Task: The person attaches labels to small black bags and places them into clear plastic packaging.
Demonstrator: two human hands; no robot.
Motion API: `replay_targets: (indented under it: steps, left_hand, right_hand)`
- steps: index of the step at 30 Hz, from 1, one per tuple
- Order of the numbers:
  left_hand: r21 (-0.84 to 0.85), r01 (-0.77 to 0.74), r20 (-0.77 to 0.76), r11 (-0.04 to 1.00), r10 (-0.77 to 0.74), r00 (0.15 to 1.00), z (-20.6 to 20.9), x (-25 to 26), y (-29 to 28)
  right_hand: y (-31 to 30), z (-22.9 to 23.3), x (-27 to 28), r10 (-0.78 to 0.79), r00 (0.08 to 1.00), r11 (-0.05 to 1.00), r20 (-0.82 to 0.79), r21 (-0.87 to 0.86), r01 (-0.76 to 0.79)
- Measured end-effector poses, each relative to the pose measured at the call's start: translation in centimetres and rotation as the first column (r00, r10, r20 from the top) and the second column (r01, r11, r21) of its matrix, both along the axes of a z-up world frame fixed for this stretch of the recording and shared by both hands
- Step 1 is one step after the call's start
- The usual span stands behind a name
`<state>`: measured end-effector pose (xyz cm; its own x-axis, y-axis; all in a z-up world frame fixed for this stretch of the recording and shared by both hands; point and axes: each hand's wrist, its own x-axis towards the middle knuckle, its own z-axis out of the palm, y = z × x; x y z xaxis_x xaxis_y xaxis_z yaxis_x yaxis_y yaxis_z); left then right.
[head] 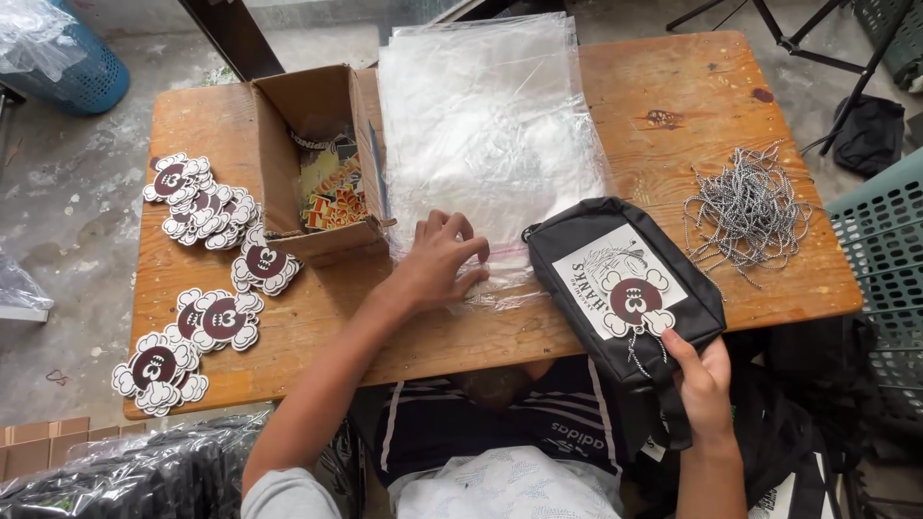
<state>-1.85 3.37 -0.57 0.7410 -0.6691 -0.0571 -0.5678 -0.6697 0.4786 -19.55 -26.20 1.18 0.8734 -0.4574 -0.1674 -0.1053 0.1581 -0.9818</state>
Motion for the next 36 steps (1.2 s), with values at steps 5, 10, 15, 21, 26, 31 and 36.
replay_targets:
  steps: [5, 10, 15, 21, 26, 31, 36]
  left_hand:
    - [-0.193, 0.006, 0.223, 0.981, 0.038, 0.974, -0.5, -0.3, -0.3]
    - [-0.397, -0.027, 0.311, 0.918, 0.162, 0.936, 1.0, -0.5, -1.1]
    - [-0.442, 0.038, 0.412, 0.896, 0.165, 0.896, 1.7, -1.1, -1.7]
    - [-0.494, -0.118, 0.374, 0.862, 0.333, 0.866, 2.8, -0.9, -2.2]
    - [-0.529, -0.056, 0.389, 0.847, 0.301, 0.871, 4.2, -1.1, -2.2]
    - [-0.445, -0.085, 0.454, 0.891, 0.307, 0.836, 2.4, -2.1, -3.7]
    - [-0.387, -0.021, 0.624, 0.922, 0.279, 0.730, 4.4, -3.7, -4.3]
  right_hand:
    - [-0.3, 1.6, -1.8, -0.020, 0.998, 0.996, -0.066, 0.081, 0.025]
    - [0.7, 3.1, -3.0, -0.015, 0.974, 0.967, -0.227, 0.243, 0.072]
    - [3.1, 4.1, -1.6, -0.035, 0.979, 0.966, -0.202, 0.245, 0.085]
    - [4.9, 6.1, -0.7, -0.024, 0.978, 0.944, -0.207, 0.317, 0.091]
    - [5.6, 5.1, 0.7, -0.053, 0.982, 0.930, -0.184, 0.348, 0.116]
    - [3.9, -2.3, 4.1, -0.031, 0.995, 0.963, 0.096, 0.271, 0.004]
    - [7.1, -0.3, 8.1, -0.033, 0.985, 0.913, 0.169, 0.405, -0.039]
